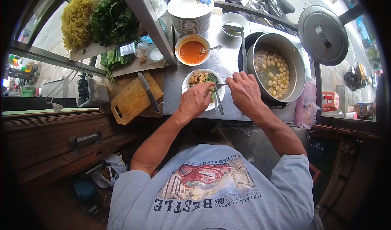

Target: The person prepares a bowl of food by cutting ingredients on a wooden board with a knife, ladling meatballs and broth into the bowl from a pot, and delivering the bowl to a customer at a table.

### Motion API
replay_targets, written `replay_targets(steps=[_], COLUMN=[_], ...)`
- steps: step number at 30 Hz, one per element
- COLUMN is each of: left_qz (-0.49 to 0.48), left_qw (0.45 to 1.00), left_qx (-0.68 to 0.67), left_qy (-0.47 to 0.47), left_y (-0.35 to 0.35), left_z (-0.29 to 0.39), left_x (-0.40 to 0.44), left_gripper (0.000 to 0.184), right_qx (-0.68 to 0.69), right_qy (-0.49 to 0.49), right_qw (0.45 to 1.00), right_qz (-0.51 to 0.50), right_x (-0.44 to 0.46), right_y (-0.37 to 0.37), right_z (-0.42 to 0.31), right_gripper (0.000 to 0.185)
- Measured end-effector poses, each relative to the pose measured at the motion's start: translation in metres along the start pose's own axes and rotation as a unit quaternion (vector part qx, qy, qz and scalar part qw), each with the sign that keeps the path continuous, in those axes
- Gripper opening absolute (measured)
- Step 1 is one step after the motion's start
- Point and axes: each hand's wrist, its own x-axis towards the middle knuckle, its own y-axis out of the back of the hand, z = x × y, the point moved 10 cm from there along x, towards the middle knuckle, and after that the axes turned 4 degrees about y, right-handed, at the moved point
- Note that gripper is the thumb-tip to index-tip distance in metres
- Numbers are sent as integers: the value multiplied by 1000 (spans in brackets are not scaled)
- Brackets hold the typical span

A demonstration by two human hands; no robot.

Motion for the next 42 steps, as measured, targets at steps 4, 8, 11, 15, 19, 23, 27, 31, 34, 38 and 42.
replay_targets(steps=[4, 8, 11, 15, 19, 23, 27, 31, 34, 38, 42], left_qz=[-29, 36, 79, 89, 63, 39, 38, 40, 17, -45, -93], left_qw=[998, 993, 994, 994, 986, 983, 982, 987, 989, 989, 991], left_qx=[46, -30, -53, 2, 36, 41, 26, -18, -70, -91, -54], left_qy=[34, 112, 50, 69, 151, 176, 183, 154, 133, 103, 83], left_y=[-14, 9, 30, 32, 19, 13, 12, 12, 7, -5, -12], left_z=[-26, -53, -49, -56, -97, -104, -103, -97, -82, -56, -39], left_x=[8, 11, 23, 33, 43, 48, 51, 51, 40, 26, 21], left_gripper=[21, 18, 18, 22, 24, 23, 23, 22, 22, 21, 21], right_qx=[39, 143, 189, 210, 207, 205, 207, 238, 252, 265, 274], right_qy=[-25, -58, -64, -91, -119, -119, -129, -125, -129, -155, -188], right_qw=[999, 988, 979, 972, 965, 960, 948, 942, 931, 929, 924], right_qz=[7, -27, -45, -60, -110, -151, -207, -203, -229, -208, -187], right_x=[-4, -4, 0, 13, 30, 39, 45, 41, 25, -4, -21], right_y=[2, -8, -15, -21, -51, -70, -79, -82, -74, -63, -54], right_z=[19, 37, 38, 40, 54, 52, 47, 49, 50, 60, 71], right_gripper=[9, 10, 11, 14, 19, 22, 24, 25, 26, 26, 26])
